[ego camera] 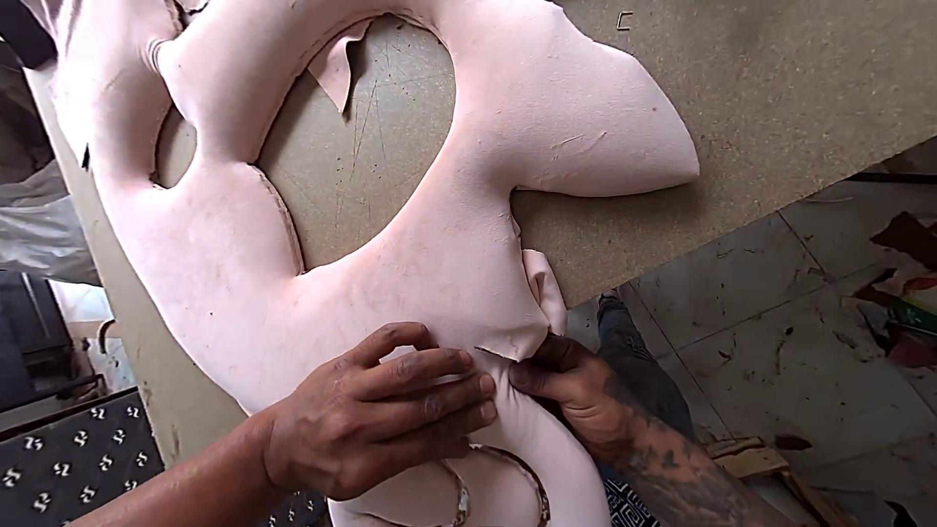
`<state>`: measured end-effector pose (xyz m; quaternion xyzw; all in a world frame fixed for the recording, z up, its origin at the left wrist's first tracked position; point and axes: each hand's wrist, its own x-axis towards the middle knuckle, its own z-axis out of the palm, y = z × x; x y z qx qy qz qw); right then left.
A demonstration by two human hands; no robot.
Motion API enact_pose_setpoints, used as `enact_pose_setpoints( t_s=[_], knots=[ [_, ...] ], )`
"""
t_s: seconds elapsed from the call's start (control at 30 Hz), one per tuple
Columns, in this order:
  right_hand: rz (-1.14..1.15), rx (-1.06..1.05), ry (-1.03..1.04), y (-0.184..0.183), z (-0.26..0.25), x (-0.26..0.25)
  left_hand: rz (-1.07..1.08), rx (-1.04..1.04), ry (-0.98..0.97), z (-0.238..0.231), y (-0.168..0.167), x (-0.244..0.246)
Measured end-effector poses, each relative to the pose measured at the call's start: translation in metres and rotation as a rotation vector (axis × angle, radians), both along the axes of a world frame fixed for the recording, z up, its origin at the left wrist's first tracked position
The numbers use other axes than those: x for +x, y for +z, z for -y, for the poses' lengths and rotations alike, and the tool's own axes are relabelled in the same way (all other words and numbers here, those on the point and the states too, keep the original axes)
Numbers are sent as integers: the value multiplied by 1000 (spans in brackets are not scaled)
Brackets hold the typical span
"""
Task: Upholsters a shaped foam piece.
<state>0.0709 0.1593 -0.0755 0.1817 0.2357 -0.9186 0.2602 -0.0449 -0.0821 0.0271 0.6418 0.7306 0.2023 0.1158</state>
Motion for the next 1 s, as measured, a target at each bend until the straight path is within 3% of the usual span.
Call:
enact_pose_setpoints(
  t_s=[0.2,0.37,0.73,1.0],
  knots=[
    [127,71,-55,0,9,2,28,41,19,1,-8,1],
    [196,-9,-15,2,9,-3,3,8,-32,-9,-10,12],
    [286,-163,145,-3,13,7,-22,-123,207,-28,-13,17],
    [288,-270,83,0,16,14,57,-105,284,-34,-15,16]
  ],
)
